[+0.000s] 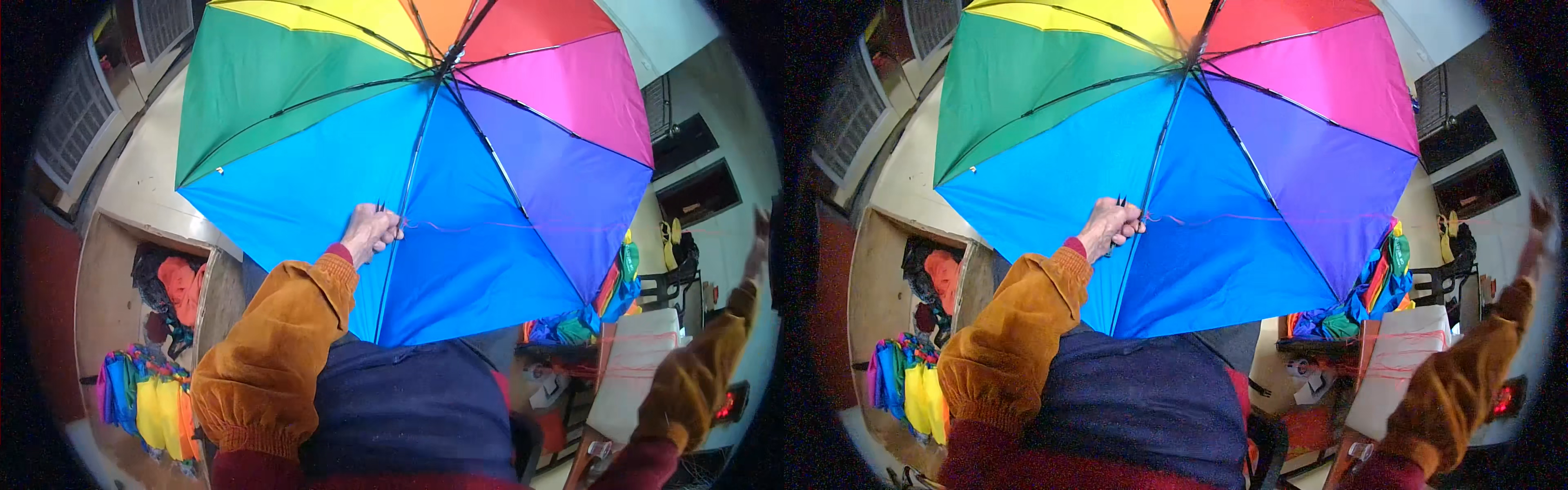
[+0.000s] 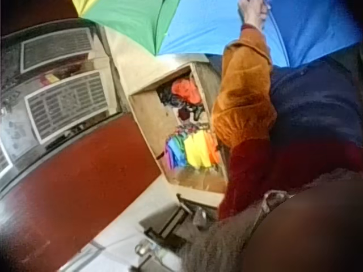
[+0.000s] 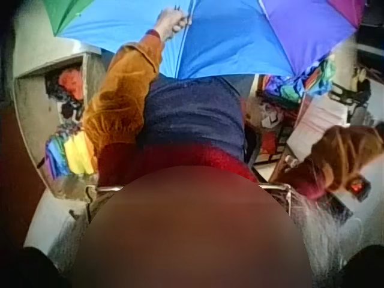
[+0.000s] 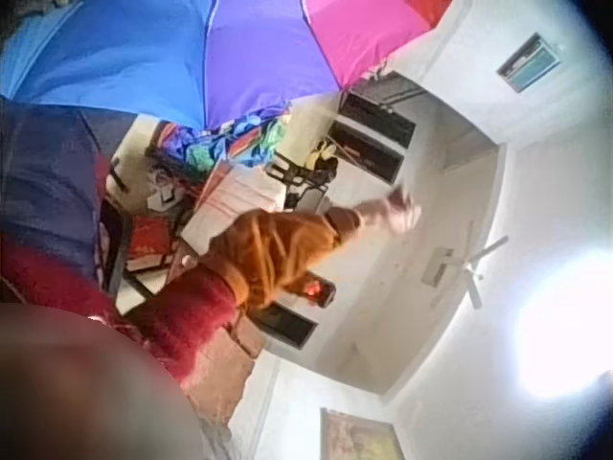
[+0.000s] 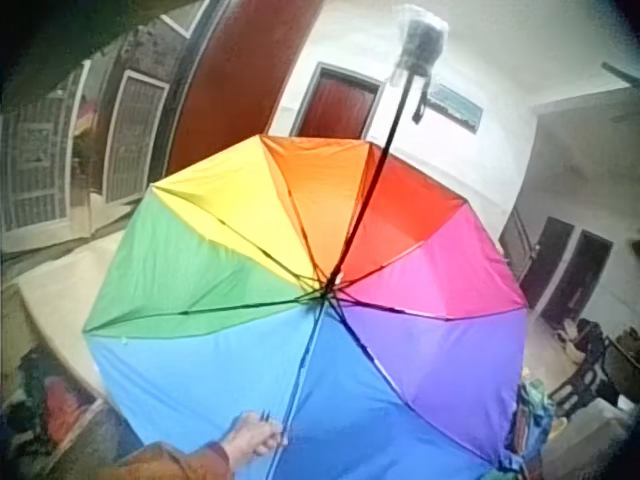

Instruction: Assembling or repairing a rainbow umbrella by securing the fabric canopy to the metal frame.

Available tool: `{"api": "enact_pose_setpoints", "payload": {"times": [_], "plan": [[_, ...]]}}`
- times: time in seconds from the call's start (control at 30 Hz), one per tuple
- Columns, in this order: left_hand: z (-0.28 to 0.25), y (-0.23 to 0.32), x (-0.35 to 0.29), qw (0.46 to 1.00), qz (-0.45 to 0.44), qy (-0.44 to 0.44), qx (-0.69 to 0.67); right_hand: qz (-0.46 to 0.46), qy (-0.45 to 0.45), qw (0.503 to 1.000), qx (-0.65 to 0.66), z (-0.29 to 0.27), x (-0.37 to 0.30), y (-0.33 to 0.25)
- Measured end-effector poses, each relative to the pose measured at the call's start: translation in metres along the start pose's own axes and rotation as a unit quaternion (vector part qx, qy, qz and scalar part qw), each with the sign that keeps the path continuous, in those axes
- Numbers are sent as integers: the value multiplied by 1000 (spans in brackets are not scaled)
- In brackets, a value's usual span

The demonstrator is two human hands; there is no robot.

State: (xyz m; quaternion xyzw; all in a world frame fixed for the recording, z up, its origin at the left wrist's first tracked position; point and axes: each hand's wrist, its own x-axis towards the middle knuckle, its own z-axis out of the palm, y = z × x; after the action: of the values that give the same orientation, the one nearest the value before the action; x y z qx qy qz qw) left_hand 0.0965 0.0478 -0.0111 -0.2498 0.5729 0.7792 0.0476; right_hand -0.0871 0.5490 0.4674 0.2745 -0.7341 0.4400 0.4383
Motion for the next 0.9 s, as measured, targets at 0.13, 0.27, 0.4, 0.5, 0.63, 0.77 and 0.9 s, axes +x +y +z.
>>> {"api": "enact_pose_setpoints", "payload": {"times": [0.13, 0.27, 0.4, 0.5, 0.63, 0.77, 0.9], "plan": [[-4, -2, 3, 996, -44, 18, -75, 93, -273, 950, 123, 191, -157, 4], [-5, -4, 5, 989, -65, 37, -128, 228, -450, 830, 236, 339, -345, -38], [-2, -8, 0, 990, -34, 51, -129, 211, -517, 823, 105, 372, -424, -74], [0, -5, -2, 989, -41, 59, -130, 103, -447, 884, 88, 369, -430, -78], [0, -1, -4, 990, -55, 57, -118, 59, -512, 855, 58, 367, -442, -73], [1, 0, -4, 989, -54, 55, -122, 17, -552, 834, 15, 375, -456, -65], [2, -2, -4, 988, -34, 71, -135, -7, -614, 789, -23, 386, -453, -65]]}}
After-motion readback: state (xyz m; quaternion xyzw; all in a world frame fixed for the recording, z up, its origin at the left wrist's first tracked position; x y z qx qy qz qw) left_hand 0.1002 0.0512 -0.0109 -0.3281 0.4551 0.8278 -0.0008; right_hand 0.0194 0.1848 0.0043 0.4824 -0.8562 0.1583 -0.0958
